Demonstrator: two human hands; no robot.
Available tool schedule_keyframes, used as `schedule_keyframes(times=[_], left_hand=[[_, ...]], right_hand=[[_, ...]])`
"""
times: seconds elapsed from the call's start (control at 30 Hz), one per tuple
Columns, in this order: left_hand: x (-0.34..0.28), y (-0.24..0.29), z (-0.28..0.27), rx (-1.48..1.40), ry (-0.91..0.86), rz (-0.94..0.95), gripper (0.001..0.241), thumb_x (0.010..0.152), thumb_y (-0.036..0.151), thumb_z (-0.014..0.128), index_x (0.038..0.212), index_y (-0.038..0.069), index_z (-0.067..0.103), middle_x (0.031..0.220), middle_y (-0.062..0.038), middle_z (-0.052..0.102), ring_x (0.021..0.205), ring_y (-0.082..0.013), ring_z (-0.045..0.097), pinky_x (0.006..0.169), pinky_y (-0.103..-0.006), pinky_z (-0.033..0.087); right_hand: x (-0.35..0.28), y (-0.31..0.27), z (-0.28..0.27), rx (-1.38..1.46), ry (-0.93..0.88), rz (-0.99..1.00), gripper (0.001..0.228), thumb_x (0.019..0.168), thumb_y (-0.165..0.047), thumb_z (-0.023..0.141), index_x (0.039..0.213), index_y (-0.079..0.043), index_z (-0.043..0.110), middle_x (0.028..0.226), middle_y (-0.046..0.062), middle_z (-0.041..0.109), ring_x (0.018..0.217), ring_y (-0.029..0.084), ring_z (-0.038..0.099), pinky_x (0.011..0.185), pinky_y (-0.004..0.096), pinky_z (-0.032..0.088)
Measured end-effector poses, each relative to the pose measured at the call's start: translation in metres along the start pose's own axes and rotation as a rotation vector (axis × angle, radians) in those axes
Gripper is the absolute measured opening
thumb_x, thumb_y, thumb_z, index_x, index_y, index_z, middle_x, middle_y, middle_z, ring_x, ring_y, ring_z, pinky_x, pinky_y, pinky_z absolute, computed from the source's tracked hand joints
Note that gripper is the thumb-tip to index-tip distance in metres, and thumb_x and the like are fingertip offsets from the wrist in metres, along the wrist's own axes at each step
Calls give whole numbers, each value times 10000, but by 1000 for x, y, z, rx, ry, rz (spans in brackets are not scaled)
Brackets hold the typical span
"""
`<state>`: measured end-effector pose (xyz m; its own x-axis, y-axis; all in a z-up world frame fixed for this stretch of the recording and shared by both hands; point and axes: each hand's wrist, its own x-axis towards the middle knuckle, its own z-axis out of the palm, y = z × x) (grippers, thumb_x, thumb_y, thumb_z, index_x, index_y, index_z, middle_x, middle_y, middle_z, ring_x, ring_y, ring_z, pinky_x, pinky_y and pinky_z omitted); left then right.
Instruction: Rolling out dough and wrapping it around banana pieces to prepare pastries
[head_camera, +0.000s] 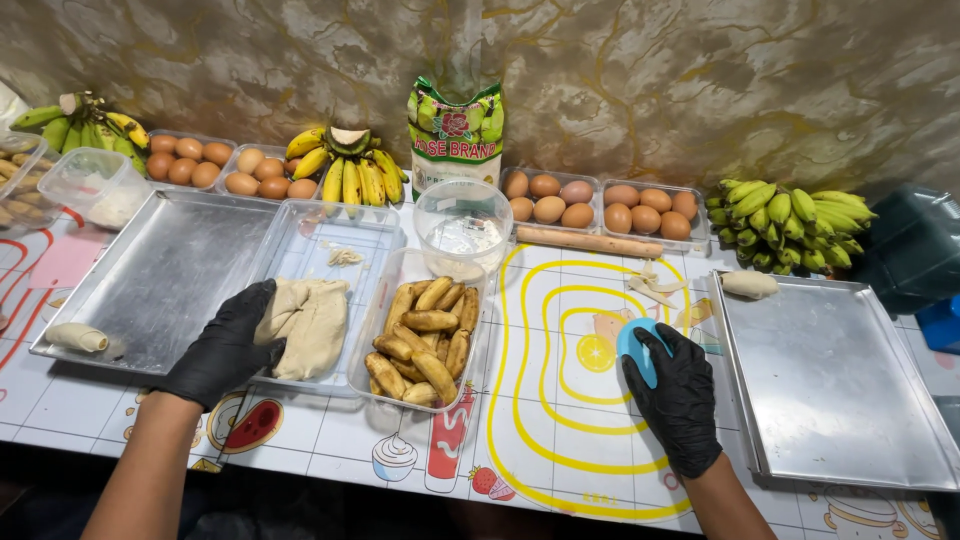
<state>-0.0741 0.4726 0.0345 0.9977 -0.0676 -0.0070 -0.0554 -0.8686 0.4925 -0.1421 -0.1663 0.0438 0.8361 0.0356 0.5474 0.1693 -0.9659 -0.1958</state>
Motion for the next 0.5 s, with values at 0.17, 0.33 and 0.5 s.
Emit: schedule_keyframes(times=[0.17, 0.33, 0.5], left_hand=[[5, 11, -10, 62, 102, 62, 786, 750, 284, 783, 1469, 167, 489, 1395, -91, 546, 1347, -283, 444, 1123, -432, 377], [7, 33, -26, 121, 78, -29, 500, 787, 357, 743, 1260, 238, 631, 1188, -65, 644, 1171, -274, 594, 972, -453, 485], [7, 40, -30, 220, 101, 30, 383, 719, 269, 714, 1100, 276, 746, 990, -29, 753, 920, -282, 719, 766, -423, 543]], right_hand=[[0, -1, -1, 5, 16, -16, 422, 912, -342, 710, 1309, -204, 678, 1347, 121, 631, 1131, 356, 618, 942, 463, 519], [-2, 2, 1, -17, 5, -10, 441, 909, -365, 700, 1320, -206, 674, 1354, 119, 631, 1144, 358, 617, 940, 473, 518], [-3, 4, 3, -30, -4, -2, 455, 918, -385, 683, 1341, -218, 665, 1369, 104, 620, 1169, 338, 601, 945, 463, 512]])
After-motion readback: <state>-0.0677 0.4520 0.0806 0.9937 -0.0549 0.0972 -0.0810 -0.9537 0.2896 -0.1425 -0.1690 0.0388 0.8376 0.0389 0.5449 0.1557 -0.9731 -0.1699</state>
